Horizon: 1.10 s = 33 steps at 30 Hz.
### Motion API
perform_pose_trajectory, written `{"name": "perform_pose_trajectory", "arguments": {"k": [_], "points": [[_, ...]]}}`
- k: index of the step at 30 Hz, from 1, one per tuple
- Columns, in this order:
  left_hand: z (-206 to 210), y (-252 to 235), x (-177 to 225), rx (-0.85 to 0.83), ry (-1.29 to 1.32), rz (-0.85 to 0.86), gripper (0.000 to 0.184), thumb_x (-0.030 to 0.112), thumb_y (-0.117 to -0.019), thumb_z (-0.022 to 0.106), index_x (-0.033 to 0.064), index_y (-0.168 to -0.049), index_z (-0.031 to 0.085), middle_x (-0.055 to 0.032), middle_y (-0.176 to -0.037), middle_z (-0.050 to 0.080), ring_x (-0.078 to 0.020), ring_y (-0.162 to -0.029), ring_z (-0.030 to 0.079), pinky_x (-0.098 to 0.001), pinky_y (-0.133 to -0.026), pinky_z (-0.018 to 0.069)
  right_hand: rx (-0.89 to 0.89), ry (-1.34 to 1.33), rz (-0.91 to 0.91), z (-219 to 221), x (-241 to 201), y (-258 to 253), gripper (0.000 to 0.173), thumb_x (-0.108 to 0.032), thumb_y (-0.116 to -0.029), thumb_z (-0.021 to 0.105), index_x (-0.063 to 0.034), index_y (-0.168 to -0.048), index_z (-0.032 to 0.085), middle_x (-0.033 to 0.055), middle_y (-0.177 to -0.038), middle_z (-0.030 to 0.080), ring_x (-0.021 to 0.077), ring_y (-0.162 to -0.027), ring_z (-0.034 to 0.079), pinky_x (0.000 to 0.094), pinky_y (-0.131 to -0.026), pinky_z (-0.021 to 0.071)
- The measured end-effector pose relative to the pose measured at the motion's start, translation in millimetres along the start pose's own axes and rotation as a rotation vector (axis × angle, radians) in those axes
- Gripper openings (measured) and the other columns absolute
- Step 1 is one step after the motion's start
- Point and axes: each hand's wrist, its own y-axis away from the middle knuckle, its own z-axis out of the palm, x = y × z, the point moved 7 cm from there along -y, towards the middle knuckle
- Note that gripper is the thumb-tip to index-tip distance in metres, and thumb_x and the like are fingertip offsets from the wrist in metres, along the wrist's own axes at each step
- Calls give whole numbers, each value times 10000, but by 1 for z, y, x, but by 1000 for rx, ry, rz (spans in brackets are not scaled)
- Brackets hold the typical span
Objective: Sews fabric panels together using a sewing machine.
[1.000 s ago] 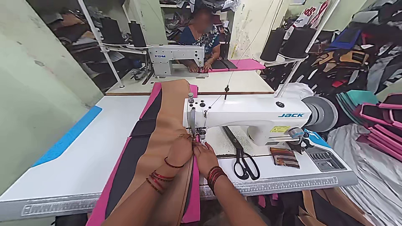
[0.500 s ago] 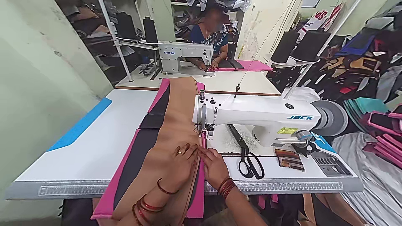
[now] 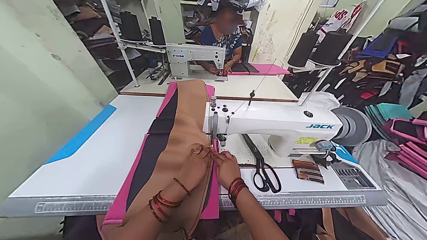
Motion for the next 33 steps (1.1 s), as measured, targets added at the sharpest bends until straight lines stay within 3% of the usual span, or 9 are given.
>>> {"name": "perform_pose_trajectory", "arguments": {"k": [5, 8, 11, 16, 21, 25, 28, 31, 33], "points": [[-7, -11, -4, 16, 72, -75, 421, 97, -1074, 430, 9, -1476, 514, -195, -1612, 376, -356, -1508, 343, -461, -1231, 290, -77, -15, 42, 1, 3, -8, 458, -20, -993, 451, -122, -1394, 648, 14, -1504, 576, 283, -1393, 516, 507, -1120, 391], [-17, -16, -4, 31, 91, -107, 367, 73, -1053, 464, -40, -1386, 569, -227, -1571, 412, -389, -1444, 429, -480, -1173, 378, 116, -41, -126, -4, -4, 4, 391, -108, -910, 524, -72, -1236, 737, 71, -1345, 688, 346, -1289, 599, 570, -1015, 470], [-18, -26, -5, -4, 71, -108, 399, 80, -1054, 467, -58, -1424, 528, -235, -1567, 410, -393, -1437, 435, -479, -1174, 379, -39, 26, -94, 1, -5, 6, 499, -267, -939, 505, -68, -1372, 651, 53, -1491, 582, 330, -1404, 491, 567, -1096, 387], [-21, -37, -9, -67, 53, -157, 403, 84, -1062, 451, -45, -1439, 513, -246, -1586, 368, -417, -1400, 466, -499, -1136, 419, -36, 53, -25, 4, -3, -7, 468, -232, -960, 482, -84, -1368, 656, 39, -1494, 577, 332, -1443, 442, 569, -1114, 368], [-25, -46, -11, -92, 48, -152, 379, 87, -1050, 482, -70, -1388, 551, -279, -1515, 455, -428, -1418, 446, -536, -1154, 384, -71, 23, 56, 3, 4, -12, 456, -257, -985, 488, -97, -1377, 657, 137, -1534, 511, 380, -1465, 395, 559, -1163, 328], [-31, -52, -13, -96, 30, -168, 365, 68, -1054, 475, -94, -1374, 541, -297, -1532, 426, -436, -1432, 428, -531, -1157, 381, 75, -51, -5, -6, 4, -6, 374, -274, -944, 561, -103, -1209, 762, 175, -1415, 610, 423, -1378, 487, 585, -1089, 403], [-29, -58, -17, -93, 26, -157, 365, 111, -1070, 464, -83, -1366, 552, -298, -1530, 424, -442, -1402, 463, -531, -1140, 404, 51, -56, 28, -6, 7, -6, 366, -301, -963, 566, -157, -1237, 760, 181, -1420, 592, 417, -1397, 455, 588, -1106, 377], [-23, -54, -22, -20, 83, -112, 402, 183, -1099, 428, -47, -1406, 551, -273, -1571, 399, -422, -1466, 391, -514, -1208, 311, 29, -62, 80, -3, 11, -7, 369, -277, -988, 527, -188, -1274, 744, 185, -1449, 563, 408, -1410, 435, 570, -1125, 359], [-18, -41, -23, 151, 139, -35, 402, 184, -1096, 426, -25, -1405, 575, -249, -1578, 421, -392, -1510, 344, -498, -1250, 245, 21, -78, 86, -3, 12, -7, 380, -234, -996, 509, -189, -1305, 727, 181, -1460, 555, 405, -1411, 432, 559, -1128, 362]]}}
